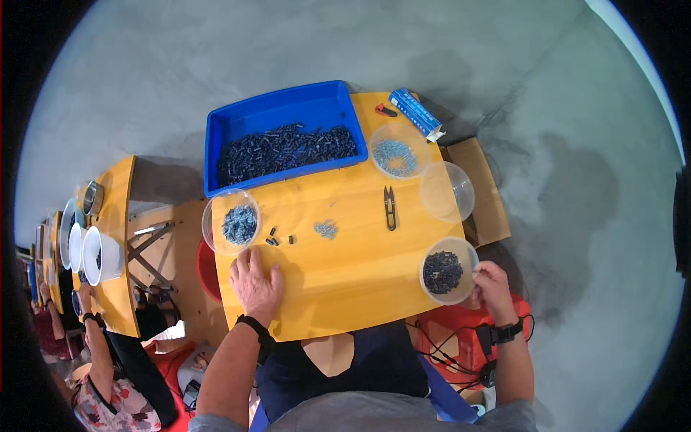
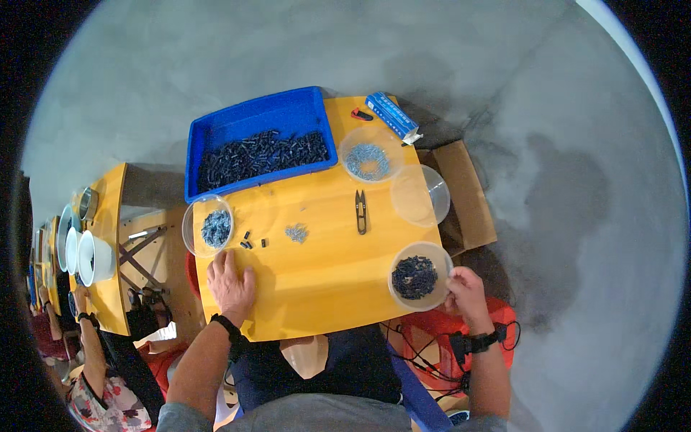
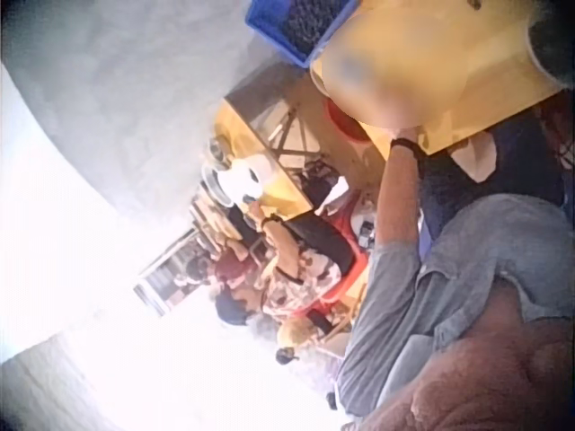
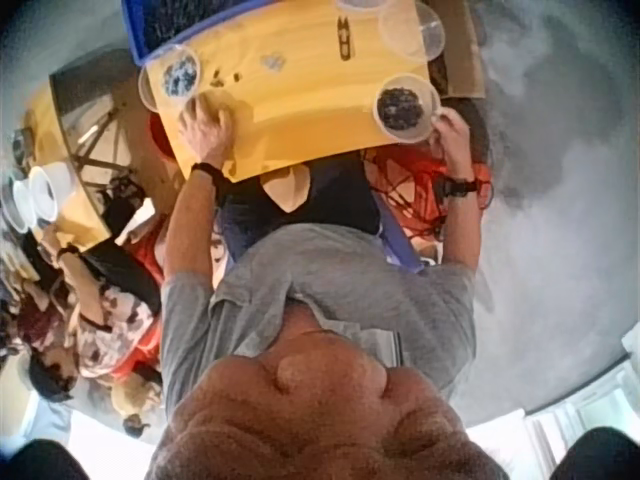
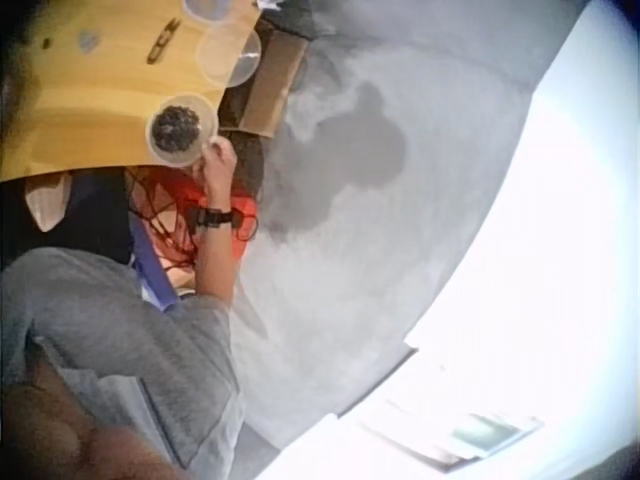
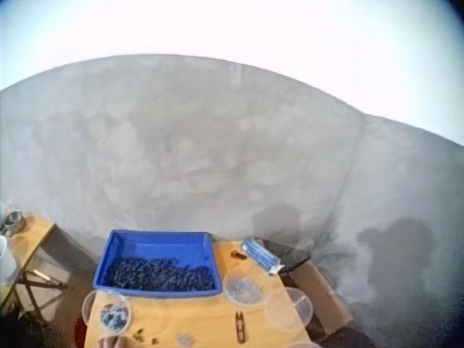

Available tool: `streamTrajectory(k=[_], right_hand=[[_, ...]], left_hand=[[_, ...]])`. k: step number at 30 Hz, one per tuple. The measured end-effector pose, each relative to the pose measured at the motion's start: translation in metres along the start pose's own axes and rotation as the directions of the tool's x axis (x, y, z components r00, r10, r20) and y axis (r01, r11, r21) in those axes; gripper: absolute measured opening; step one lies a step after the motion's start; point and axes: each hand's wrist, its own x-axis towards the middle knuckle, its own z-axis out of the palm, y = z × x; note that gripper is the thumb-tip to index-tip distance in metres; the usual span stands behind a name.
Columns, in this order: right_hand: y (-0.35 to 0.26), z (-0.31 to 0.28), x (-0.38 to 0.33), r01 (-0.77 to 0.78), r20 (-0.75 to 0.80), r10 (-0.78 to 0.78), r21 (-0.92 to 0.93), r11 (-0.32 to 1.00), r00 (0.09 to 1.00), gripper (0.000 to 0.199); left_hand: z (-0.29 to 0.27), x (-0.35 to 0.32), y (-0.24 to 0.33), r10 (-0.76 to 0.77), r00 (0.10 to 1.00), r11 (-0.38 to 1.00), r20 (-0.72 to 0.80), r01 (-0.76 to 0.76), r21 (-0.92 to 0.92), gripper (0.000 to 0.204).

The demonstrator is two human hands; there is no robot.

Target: Assembling small plastic and rubber components at a workbench.

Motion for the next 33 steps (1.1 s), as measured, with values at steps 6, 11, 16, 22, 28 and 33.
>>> streamTrajectory(k=[6,11,16,22,28,33], right_hand=[[-0.01,0.008,0.011,-0.001,-0.047,-0.006,-0.15,0.989,0.999,0.018],[-0.018,0.002,0.045,0.022,-0.168,-0.053,-0.181,0.983,0.984,0.026],[-0.058,0.012,0.092,0.054,-0.23,-0.109,-0.233,0.971,0.967,0.03],[-0.083,0.027,0.14,0.02,-0.147,-0.08,-0.374,0.927,0.986,0.025],[-0.091,0.041,0.145,-0.005,-0.134,-0.042,-0.334,0.943,0.99,0.016],[-0.083,0.034,0.144,0.002,-0.1,-0.031,-0.275,0.962,0.994,0.013]], left_hand=[[0.001,0.0,-0.003,-0.001,1.0,1.0,-0.001,0.001,0.024,0.055],[0.0,0.0,-0.002,-0.031,0.999,0.999,0.015,0.031,0.022,0.055],[-0.001,0.0,0.001,-0.037,0.999,0.999,0.031,0.037,0.005,0.055],[-0.005,-0.001,0.002,-0.036,0.999,0.999,0.021,0.036,0.008,0.054],[-0.003,0.002,0.0,-0.046,0.999,0.999,0.028,0.046,0.009,0.054],[-0.004,0.002,0.004,-0.044,0.999,0.999,0.025,0.045,-0.003,0.054]])
